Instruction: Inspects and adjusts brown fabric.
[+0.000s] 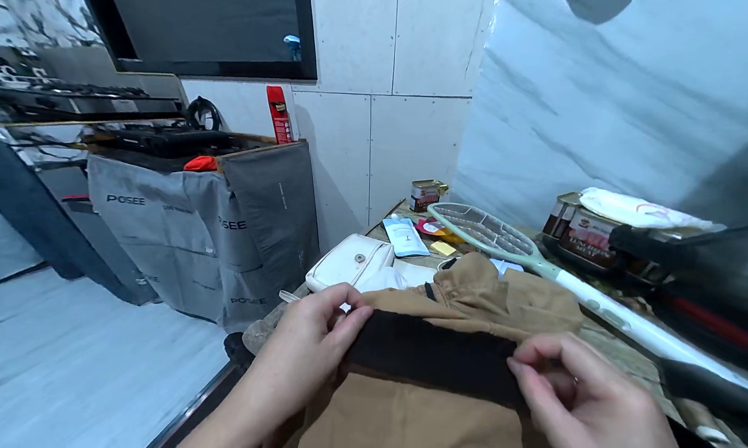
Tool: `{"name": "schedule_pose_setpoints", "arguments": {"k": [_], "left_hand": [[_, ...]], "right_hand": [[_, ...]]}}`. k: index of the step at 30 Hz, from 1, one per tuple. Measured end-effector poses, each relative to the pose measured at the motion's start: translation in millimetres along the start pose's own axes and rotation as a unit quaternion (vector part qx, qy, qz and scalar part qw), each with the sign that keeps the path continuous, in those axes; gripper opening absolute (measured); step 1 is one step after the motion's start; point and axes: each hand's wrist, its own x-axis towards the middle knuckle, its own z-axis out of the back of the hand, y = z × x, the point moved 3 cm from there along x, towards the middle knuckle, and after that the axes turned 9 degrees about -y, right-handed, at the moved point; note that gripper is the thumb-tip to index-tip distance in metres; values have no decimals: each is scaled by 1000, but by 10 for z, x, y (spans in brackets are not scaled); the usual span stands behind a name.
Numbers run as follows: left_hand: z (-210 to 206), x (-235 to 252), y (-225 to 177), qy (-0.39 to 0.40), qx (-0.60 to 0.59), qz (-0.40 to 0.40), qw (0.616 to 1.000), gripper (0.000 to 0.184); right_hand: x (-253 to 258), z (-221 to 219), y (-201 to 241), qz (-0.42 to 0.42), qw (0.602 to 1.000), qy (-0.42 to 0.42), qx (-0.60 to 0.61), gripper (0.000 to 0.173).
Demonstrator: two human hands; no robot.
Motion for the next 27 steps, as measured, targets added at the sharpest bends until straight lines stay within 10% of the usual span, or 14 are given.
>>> {"name": "schedule_pose_setpoints", "arguments": {"k": [20,27], "left_hand": [[156,177,-439,-30,-105,-97,989,12],[94,291,-1096,86,-169,-267,945,12]], "right_hand": [[193,274,108,97,991,-69,55,10],[472,-160,186,133,953,72,263,68]]}}
